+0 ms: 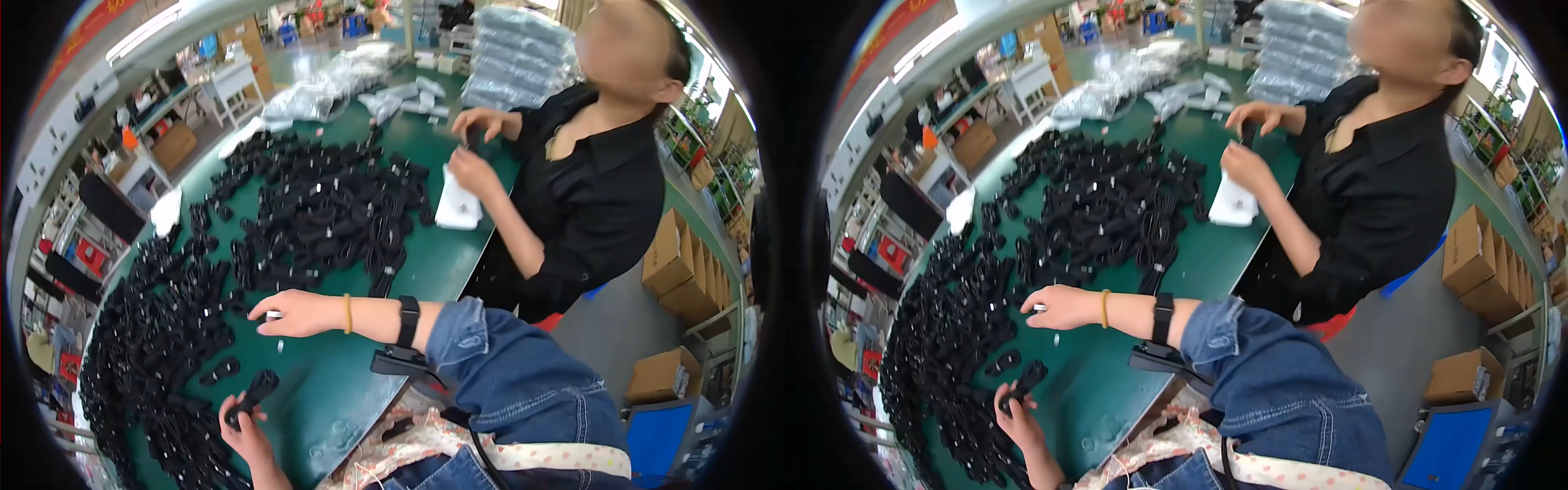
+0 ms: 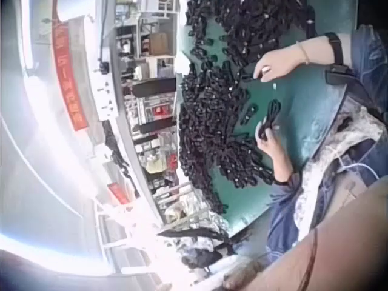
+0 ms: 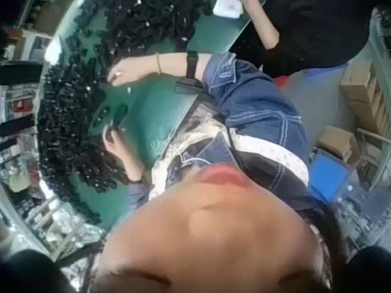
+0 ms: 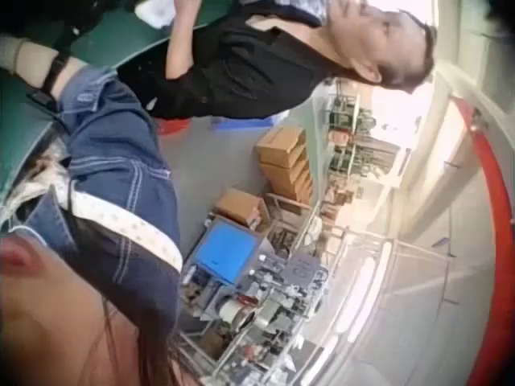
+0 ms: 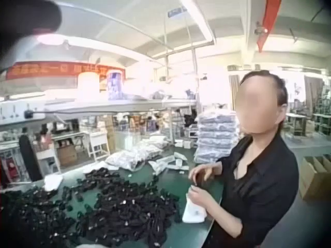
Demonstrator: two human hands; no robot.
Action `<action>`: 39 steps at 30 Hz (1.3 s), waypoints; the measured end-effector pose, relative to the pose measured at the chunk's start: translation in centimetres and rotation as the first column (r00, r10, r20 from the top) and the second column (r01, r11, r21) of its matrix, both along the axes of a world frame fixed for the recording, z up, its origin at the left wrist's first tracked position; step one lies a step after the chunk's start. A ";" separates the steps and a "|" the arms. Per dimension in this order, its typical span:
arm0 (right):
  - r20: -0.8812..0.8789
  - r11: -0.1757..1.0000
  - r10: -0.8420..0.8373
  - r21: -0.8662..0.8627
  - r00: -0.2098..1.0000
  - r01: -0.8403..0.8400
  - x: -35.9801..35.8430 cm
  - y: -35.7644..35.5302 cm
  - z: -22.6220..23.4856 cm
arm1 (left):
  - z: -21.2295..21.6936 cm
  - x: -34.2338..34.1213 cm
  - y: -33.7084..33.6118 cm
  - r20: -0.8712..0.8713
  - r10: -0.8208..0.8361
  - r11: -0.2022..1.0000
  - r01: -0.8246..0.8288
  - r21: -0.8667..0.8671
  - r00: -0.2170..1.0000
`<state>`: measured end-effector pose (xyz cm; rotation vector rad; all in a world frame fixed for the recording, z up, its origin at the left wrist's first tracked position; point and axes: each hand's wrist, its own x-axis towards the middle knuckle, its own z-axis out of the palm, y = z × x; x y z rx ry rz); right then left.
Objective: The person picks up a bundled cable, turns it over to inspect it, and places it back on the table before repeating the process with several other cables.
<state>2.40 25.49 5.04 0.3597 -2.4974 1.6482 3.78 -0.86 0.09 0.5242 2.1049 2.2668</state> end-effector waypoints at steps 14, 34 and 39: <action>0.194 0.821 0.475 -0.449 0.858 -0.353 -1.0 -6.2 -4.8 | -0.8 0.0 -1.6 0.113 0.174 0.974 -0.188 0.128 0.978; 0.222 0.724 0.450 -0.657 0.865 -0.208 -0.2 -7.2 -5.4 | -2.0 0.0 -2.1 0.147 0.041 0.988 -0.062 0.138 0.988; 0.334 0.730 0.452 -0.672 0.827 -0.128 -0.2 -6.8 -5.4 | -1.8 0.7 -1.3 0.133 0.074 0.992 -0.087 0.095 0.988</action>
